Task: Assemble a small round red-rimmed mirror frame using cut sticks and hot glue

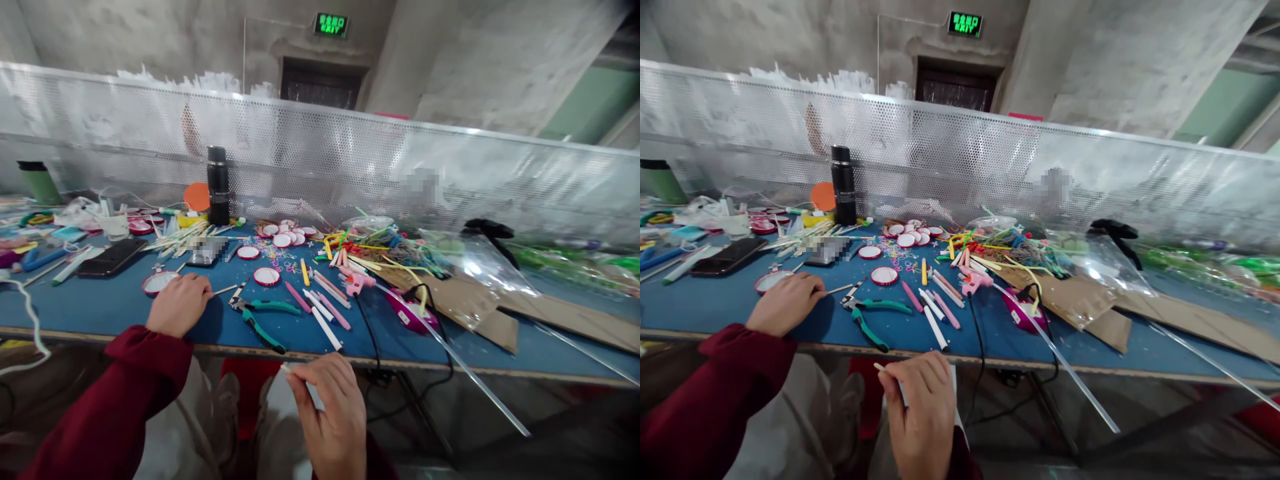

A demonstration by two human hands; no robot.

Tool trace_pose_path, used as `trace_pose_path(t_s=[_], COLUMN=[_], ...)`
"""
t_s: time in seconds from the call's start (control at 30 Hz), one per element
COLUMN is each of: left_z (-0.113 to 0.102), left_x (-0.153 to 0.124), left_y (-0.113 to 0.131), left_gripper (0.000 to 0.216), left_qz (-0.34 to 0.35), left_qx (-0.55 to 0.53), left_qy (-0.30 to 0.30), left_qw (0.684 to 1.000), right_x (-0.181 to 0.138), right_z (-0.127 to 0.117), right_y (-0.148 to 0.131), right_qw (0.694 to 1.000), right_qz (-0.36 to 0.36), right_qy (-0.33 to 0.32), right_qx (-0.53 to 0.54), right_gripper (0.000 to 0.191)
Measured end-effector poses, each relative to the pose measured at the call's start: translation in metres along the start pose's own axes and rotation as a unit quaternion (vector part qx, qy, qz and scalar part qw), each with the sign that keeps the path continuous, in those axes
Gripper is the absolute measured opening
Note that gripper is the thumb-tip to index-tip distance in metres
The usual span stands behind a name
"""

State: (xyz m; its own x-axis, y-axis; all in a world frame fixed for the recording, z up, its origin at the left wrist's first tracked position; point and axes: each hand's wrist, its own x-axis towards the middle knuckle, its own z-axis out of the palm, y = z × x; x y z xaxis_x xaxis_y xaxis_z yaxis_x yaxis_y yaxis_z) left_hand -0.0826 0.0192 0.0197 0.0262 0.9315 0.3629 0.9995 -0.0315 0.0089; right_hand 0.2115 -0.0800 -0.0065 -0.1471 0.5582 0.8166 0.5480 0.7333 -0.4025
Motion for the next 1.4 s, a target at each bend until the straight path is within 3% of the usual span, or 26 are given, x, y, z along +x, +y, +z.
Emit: trace_pose_path(t_s=[0.23, 0.37, 0.47, 0.57, 0.83, 1.0, 1.13, 1.27, 1.33, 1.4], left_z=[-0.005, -0.014, -0.019, -0.022, -0.027, -0.033, -0.029, -0.023, -0.02, -0.018], left_x=[0.003, 0.008, 0.016, 0.027, 0.055, 0.061, 0.065, 0.064, 0.06, 0.055], left_y=[0.003, 0.016, 0.029, 0.041, 0.062, 0.068, 0.07, 0.065, 0.057, 0.047], left_gripper=[0.028, 0.03, 0.03, 0.034, 0.03, 0.025, 0.025, 0.027, 0.03, 0.032], left_qz=[-0.103, -0.055, -0.018, -0.019, -0.068, -0.064, -0.061, -0.074, -0.082, -0.089], left_qx=[0.063, 0.0, -0.029, -0.02, -0.005, -0.009, -0.006, -0.015, -0.031, -0.069], left_qy=[0.05, 0.073, 0.025, -0.013, -0.166, -0.212, -0.209, -0.195, -0.145, -0.028], left_qw=[0.992, 0.996, 0.999, 1.0, 0.984, 0.975, 0.976, 0.978, 0.985, 0.993], right_x=[0.013, 0.026, 0.033, 0.04, 0.054, 0.05, 0.045, 0.045, 0.049, 0.053], right_z=[-0.013, -0.024, -0.027, -0.027, -0.027, -0.031, -0.027, -0.006, 0.01, 0.025], right_y=[0.035, 0.057, 0.06, 0.057, 0.063, 0.057, 0.039, 0.014, 0.004, -0.003], right_qw=[0.981, 0.938, 0.904, 0.892, 0.88, 0.901, 0.945, 0.961, 0.953, 0.939], right_qz=[0.053, 0.116, 0.153, 0.165, 0.176, 0.179, 0.116, 0.088, 0.092, 0.097], right_qy=[0.016, -0.025, -0.069, -0.094, -0.152, -0.102, -0.072, -0.126, -0.162, -0.196], right_qx=[-0.188, -0.325, -0.392, -0.411, -0.414, -0.382, -0.298, -0.228, -0.239, -0.265], right_gripper=[0.017, 0.017, 0.017, 0.017, 0.02, 0.013, 0.019, 0.021, 0.026, 0.032])
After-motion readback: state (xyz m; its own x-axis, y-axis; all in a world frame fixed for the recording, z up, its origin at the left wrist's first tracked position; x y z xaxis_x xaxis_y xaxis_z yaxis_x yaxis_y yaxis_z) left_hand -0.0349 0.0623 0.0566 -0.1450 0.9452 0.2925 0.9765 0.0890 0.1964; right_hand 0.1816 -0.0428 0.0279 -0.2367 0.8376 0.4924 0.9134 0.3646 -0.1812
